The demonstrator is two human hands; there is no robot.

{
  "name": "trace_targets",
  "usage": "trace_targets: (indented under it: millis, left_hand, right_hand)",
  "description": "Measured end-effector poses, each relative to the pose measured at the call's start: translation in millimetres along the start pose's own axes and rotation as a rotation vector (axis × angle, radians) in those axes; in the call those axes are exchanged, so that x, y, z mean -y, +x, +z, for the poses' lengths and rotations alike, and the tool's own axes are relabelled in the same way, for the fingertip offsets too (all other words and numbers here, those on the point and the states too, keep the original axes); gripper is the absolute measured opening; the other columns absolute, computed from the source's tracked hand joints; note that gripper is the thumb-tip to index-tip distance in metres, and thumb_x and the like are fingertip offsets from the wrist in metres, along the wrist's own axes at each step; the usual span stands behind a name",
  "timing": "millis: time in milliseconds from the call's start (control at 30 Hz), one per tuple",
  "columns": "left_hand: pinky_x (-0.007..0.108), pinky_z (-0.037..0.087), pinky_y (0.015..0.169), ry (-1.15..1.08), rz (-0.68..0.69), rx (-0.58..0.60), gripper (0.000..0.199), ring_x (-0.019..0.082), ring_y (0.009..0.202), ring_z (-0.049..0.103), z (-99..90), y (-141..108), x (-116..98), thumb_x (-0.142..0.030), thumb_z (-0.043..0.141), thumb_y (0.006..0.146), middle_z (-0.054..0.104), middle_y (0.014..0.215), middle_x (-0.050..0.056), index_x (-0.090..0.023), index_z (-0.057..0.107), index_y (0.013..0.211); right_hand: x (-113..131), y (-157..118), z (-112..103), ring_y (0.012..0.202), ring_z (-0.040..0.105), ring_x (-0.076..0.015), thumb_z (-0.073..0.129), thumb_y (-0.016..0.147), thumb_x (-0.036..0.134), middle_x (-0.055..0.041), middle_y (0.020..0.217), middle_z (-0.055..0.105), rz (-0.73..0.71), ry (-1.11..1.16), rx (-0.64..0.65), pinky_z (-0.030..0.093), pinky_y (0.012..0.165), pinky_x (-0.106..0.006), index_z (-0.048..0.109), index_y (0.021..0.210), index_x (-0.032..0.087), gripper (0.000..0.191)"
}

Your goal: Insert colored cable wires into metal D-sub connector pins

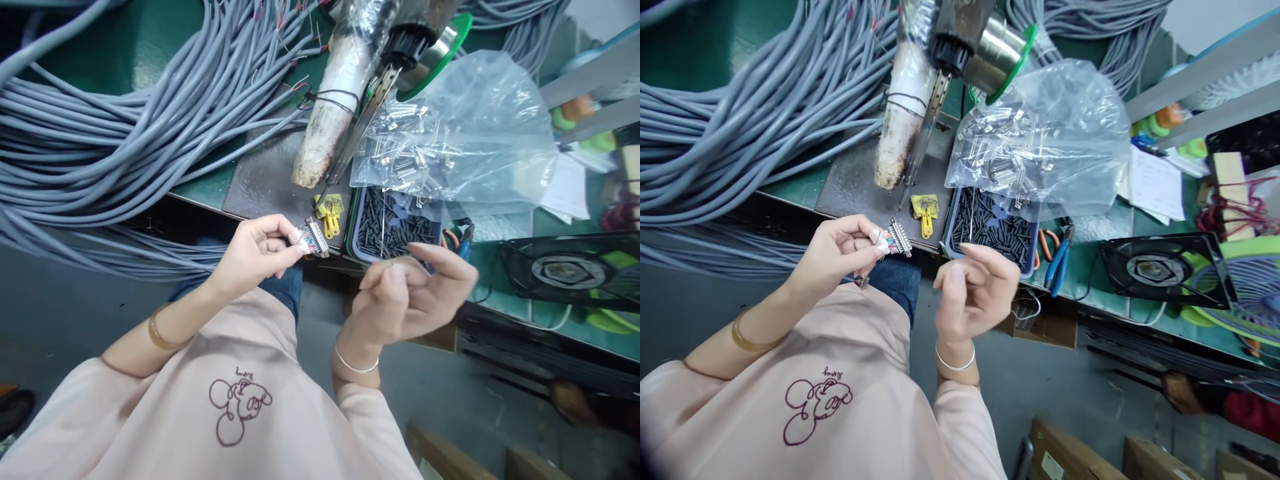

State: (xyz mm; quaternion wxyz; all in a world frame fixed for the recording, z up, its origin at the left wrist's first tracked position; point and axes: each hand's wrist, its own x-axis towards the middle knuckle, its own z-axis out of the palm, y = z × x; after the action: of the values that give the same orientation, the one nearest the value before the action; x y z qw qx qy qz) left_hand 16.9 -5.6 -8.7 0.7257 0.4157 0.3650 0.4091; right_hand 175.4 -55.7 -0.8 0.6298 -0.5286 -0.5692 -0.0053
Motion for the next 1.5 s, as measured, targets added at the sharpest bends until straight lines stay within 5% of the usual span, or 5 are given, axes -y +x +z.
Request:
trace_targets:
  millis: [100, 200, 400, 833, 1500]
  left_hand:
    - [0.014, 0.034, 0.036, -0.055, -0.045, -0.023, 0.024, 0.003, 0.037, 0.045, -2.7, 6, -1, -0.016, 0.083, 0.065, 0.058, 0.054, -0.005, -0.016, 0.058, 0.068]
    - [0.013, 0.034, 0.036, -0.058, -0.056, -0.04, 0.023, 0.003, 0.038, 0.046, -4.5, 9, -2, -0.017, 0.082, 0.064, 0.058, 0.053, -0.005, -0.016, 0.06, 0.069]
    - [0.014, 0.035, 0.037, 0.008, -0.017, -0.071, 0.022, 0.003, 0.039, 0.047, -1.9, 13, -1, -0.018, 0.082, 0.067, 0.059, 0.054, -0.004, -0.016, 0.06, 0.069]
    - [0.013, 0.046, 0.05, 0.163, 0.228, -0.238, 0.015, 0.004, 0.055, 0.055, 7.8, 29, -3, -0.013, 0.073, 0.067, 0.062, 0.067, -0.003, -0.015, 0.058, 0.065]
    - [0.014, 0.042, 0.049, 0.261, 0.225, -0.225, 0.011, 0.004, 0.052, 0.053, 5.9, 34, -10, -0.012, 0.068, 0.067, 0.061, 0.065, -0.003, -0.016, 0.058, 0.064]
  right_hand:
    - [-7, -6, -6, 0.047, 0.065, -0.009, 0.062, 0.097, 0.018, 0.0066, 0.077, 0.075, 0.025, 0.005, 0.063, 0.052, 0.043, -0.021, 0.063, 0.123, 0.027, 0.027]
    - [-16, -13, -7, 0.078, 0.08, -0.0161, 0.068, 0.093, 0.014, 0.0029, 0.09, 0.081, -0.007, -0.13, 0.167, 0.068, 0.072, -0.029, 0.067, 0.113, 0.025, 0.022]
    - [-24, -15, 10, 0.087, 0.08, -0.0159, 0.069, 0.09, 0.012, -0.0026, 0.097, 0.082, -0.115, -0.119, 0.28, 0.065, 0.075, -0.028, 0.062, 0.092, 0.023, 0.014]
    - [-30, -3, 21, 0.09, 0.08, -0.0165, 0.066, 0.091, 0.01, -0.0052, 0.105, 0.082, -0.126, -0.077, 0.295, 0.066, 0.075, -0.029, 0.056, 0.089, 0.025, 0.018]
    - [-28, 5, 23, 0.086, 0.08, -0.0145, 0.07, 0.088, 0.008, -0.0049, 0.101, 0.083, -0.212, -0.172, 0.309, 0.064, 0.075, -0.023, 0.06, 0.085, 0.023, 0.018]
